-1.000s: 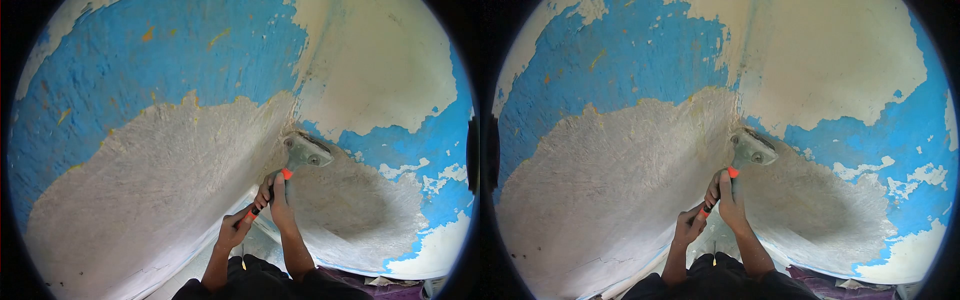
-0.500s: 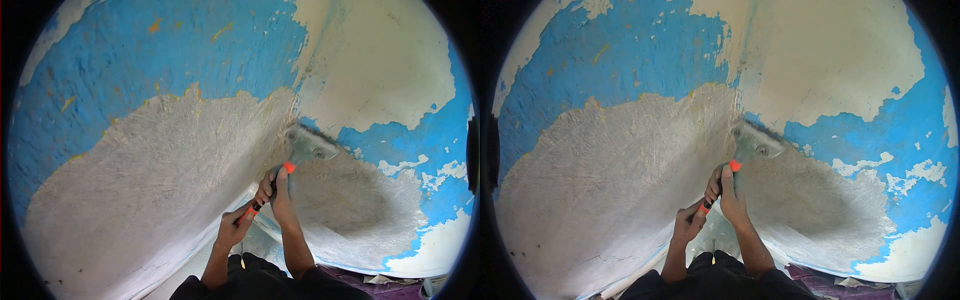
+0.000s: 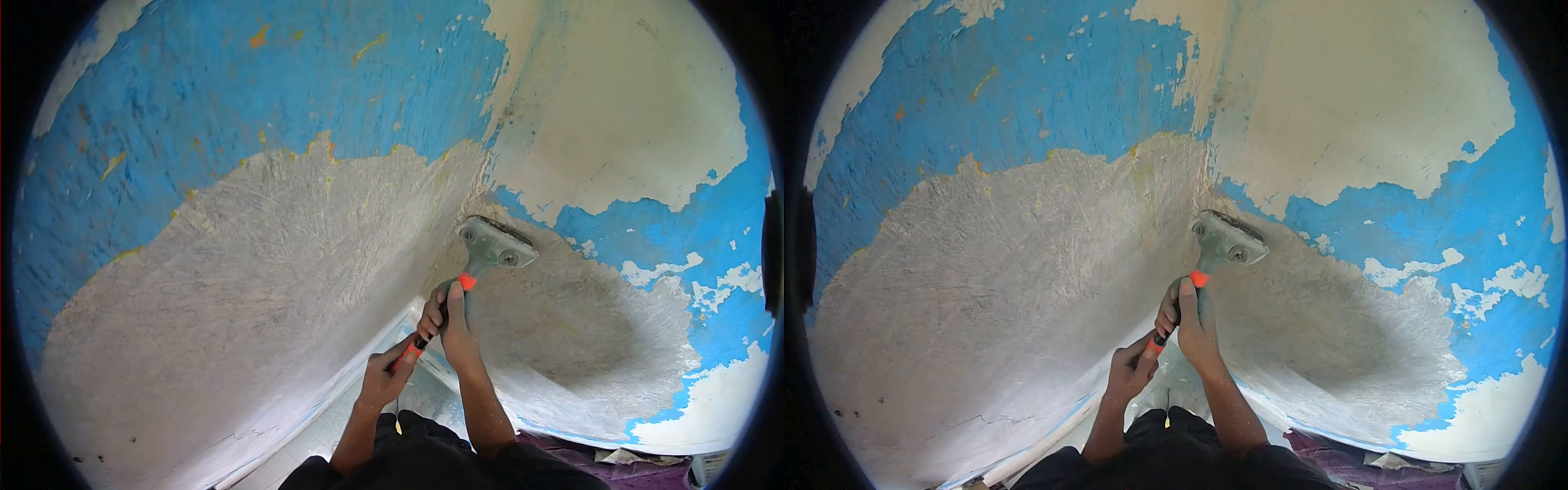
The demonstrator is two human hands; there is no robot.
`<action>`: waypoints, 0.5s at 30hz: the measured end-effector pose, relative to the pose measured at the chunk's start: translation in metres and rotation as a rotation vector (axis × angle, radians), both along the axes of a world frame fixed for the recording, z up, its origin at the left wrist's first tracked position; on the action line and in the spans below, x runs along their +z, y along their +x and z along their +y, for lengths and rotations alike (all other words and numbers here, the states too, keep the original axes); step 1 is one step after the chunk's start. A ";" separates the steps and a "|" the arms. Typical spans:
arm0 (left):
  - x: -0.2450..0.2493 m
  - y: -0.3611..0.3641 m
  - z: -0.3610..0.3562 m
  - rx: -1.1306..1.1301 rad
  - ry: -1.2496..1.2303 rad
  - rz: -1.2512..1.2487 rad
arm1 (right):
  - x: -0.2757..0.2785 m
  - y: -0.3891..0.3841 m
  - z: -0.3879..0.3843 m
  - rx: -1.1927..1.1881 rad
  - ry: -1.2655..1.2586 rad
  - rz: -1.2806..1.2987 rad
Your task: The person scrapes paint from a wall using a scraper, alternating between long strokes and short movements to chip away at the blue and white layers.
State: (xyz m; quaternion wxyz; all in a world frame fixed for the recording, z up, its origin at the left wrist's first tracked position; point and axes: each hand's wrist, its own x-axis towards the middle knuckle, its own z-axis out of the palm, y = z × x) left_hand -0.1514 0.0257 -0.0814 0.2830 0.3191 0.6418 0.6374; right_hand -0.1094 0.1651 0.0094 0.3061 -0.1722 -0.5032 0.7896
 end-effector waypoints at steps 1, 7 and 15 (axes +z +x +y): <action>-0.002 -0.002 0.002 0.003 0.010 0.018 | 0.002 0.000 0.000 -0.006 -0.004 -0.002; 0.009 -0.018 0.001 0.003 -0.033 0.104 | 0.010 -0.006 0.000 -0.007 -0.029 0.020; 0.017 -0.016 0.001 0.015 -0.049 0.075 | 0.021 -0.004 -0.002 -0.009 -0.012 0.012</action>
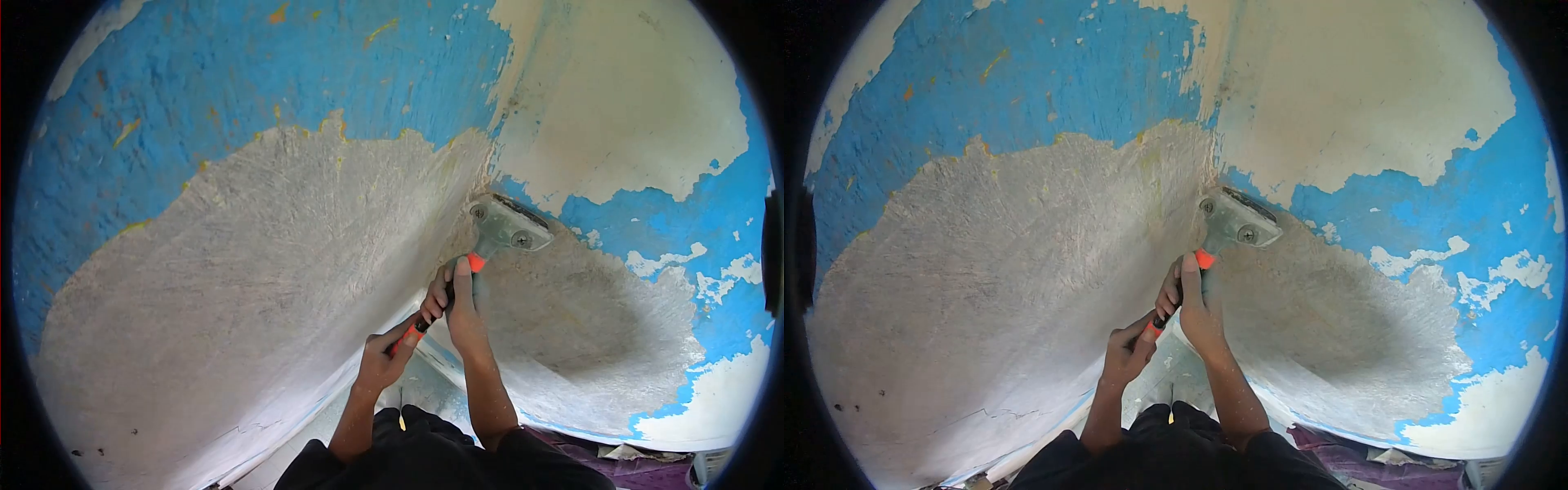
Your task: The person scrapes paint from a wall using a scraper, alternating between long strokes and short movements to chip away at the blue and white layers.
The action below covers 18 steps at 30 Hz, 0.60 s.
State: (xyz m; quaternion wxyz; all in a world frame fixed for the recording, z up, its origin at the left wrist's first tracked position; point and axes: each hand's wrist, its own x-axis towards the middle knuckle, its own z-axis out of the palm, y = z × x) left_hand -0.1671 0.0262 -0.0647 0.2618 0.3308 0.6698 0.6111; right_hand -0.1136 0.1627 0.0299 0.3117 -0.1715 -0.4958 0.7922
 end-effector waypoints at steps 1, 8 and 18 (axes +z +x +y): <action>0.002 -0.003 0.000 0.002 -0.005 0.023 | -0.003 -0.002 0.001 0.001 0.011 0.012; 0.001 0.004 0.000 0.008 0.046 0.064 | -0.007 0.003 -0.001 0.002 0.022 0.022; 0.011 0.000 -0.005 0.005 -0.013 0.066 | -0.008 0.004 -0.005 -0.031 -0.020 0.005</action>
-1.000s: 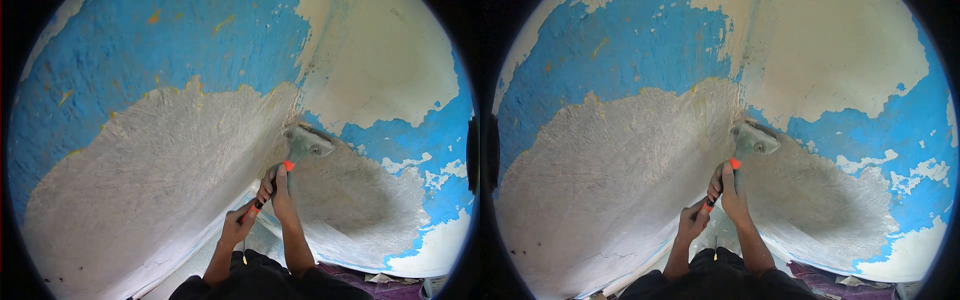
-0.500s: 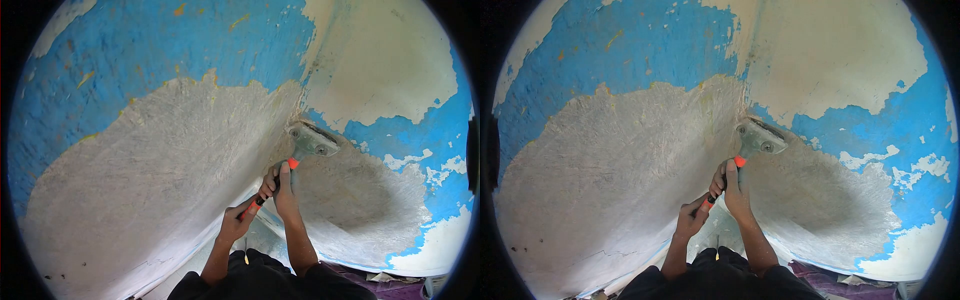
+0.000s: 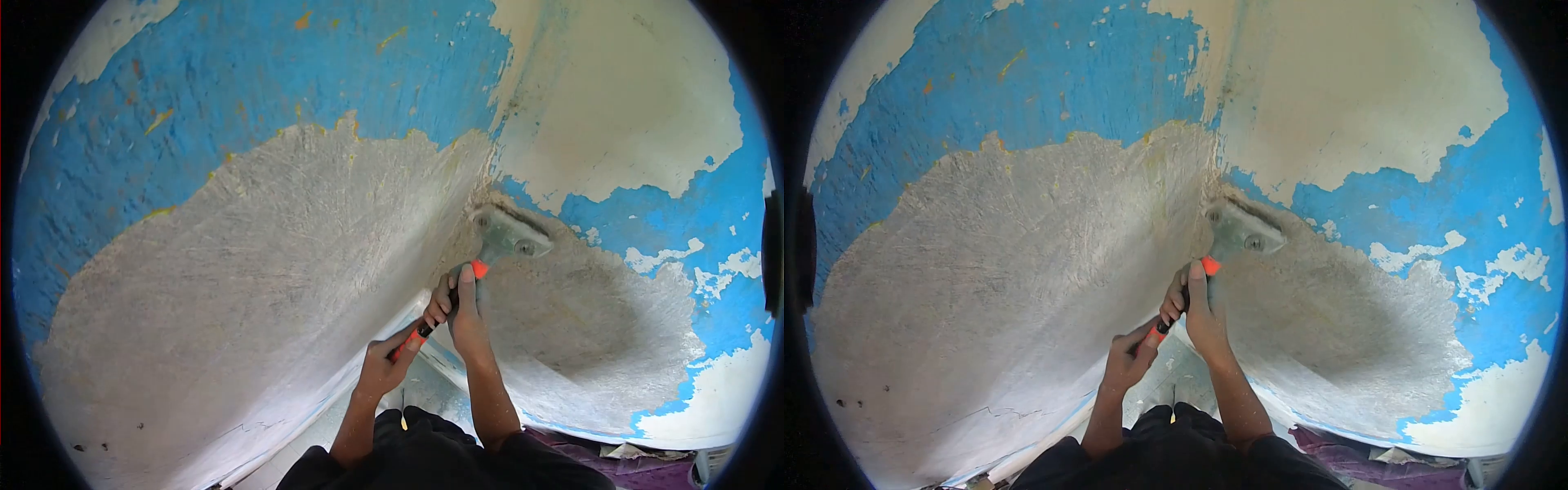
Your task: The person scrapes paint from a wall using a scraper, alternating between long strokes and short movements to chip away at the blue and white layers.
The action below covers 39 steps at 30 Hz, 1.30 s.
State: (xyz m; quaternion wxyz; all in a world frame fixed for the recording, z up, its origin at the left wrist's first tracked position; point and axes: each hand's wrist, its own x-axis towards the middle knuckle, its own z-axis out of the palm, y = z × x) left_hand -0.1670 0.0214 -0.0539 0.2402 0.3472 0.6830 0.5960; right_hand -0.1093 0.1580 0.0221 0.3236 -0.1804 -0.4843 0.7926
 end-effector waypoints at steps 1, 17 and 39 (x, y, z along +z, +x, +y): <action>0.006 0.000 -0.001 -0.006 -0.070 -0.038 | 0.009 -0.002 0.001 0.000 0.007 0.013; 0.003 0.005 0.000 0.001 0.039 -0.022 | 0.007 -0.002 0.001 -0.019 0.017 0.005; 0.003 0.029 -0.002 -0.050 0.020 -0.259 | 0.014 0.005 0.000 -0.019 0.003 -0.109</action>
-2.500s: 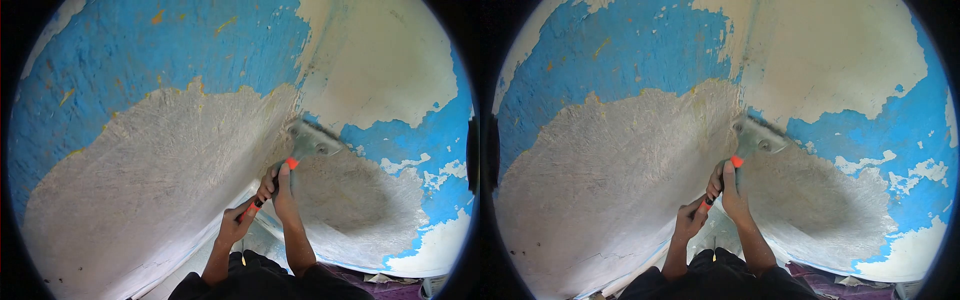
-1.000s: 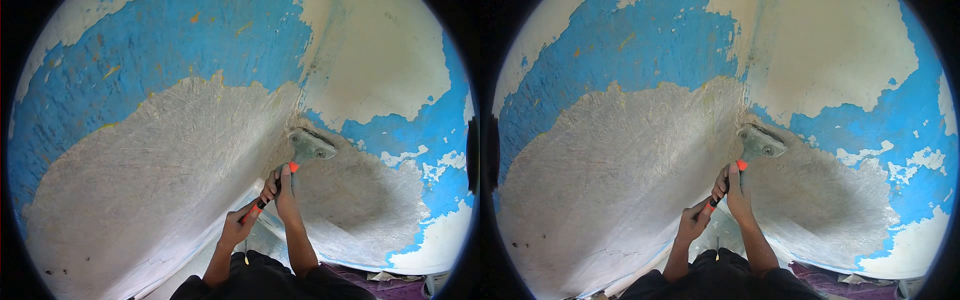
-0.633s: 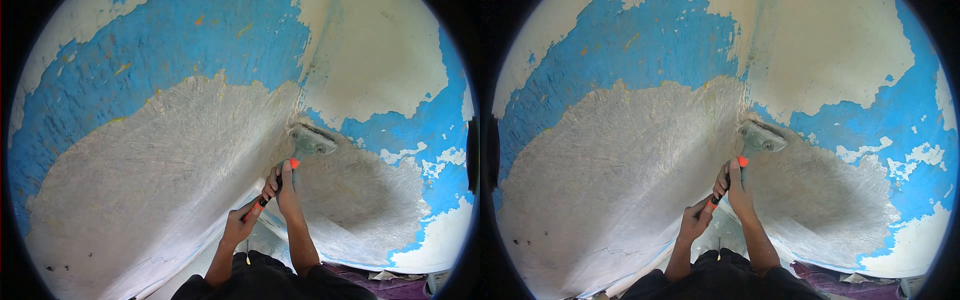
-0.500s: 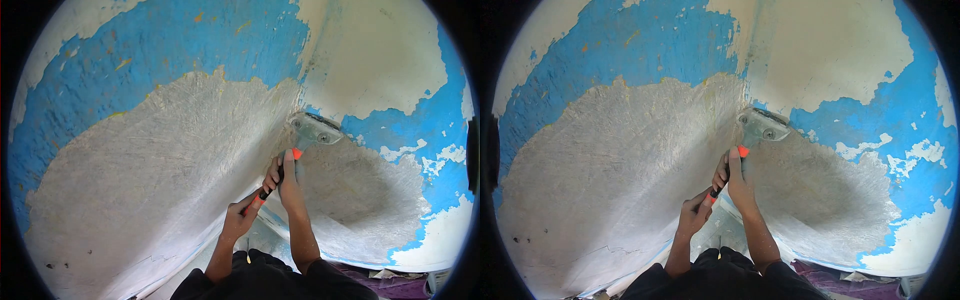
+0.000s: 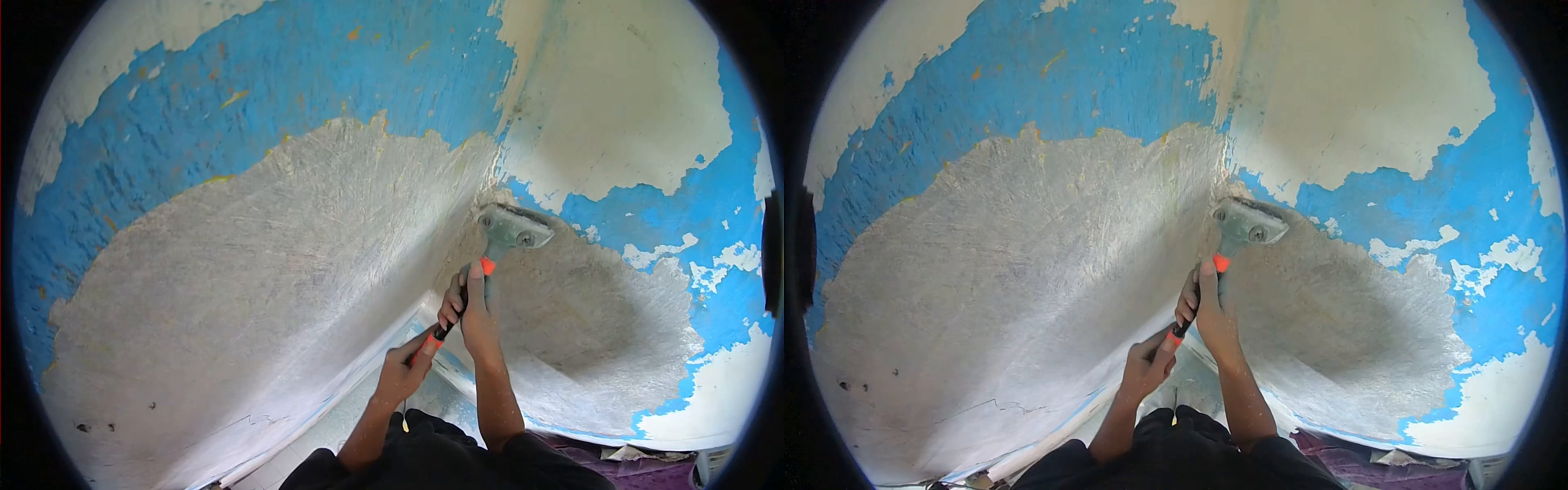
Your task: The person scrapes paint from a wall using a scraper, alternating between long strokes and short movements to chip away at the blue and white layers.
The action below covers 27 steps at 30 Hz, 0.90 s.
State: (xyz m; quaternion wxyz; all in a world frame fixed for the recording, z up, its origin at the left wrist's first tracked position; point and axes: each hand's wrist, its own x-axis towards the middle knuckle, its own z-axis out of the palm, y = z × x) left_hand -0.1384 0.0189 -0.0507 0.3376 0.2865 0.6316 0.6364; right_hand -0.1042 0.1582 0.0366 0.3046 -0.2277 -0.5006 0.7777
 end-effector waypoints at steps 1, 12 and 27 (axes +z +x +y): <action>0.001 -0.001 0.003 0.007 0.009 -0.013 | -0.003 0.001 0.003 0.009 0.013 0.004; 0.026 0.016 0.005 0.003 0.004 -0.158 | 0.018 0.008 0.002 -0.020 0.074 -0.050; 0.029 0.023 0.014 -0.007 0.035 -0.246 | 0.030 0.007 0.007 -0.037 0.163 -0.114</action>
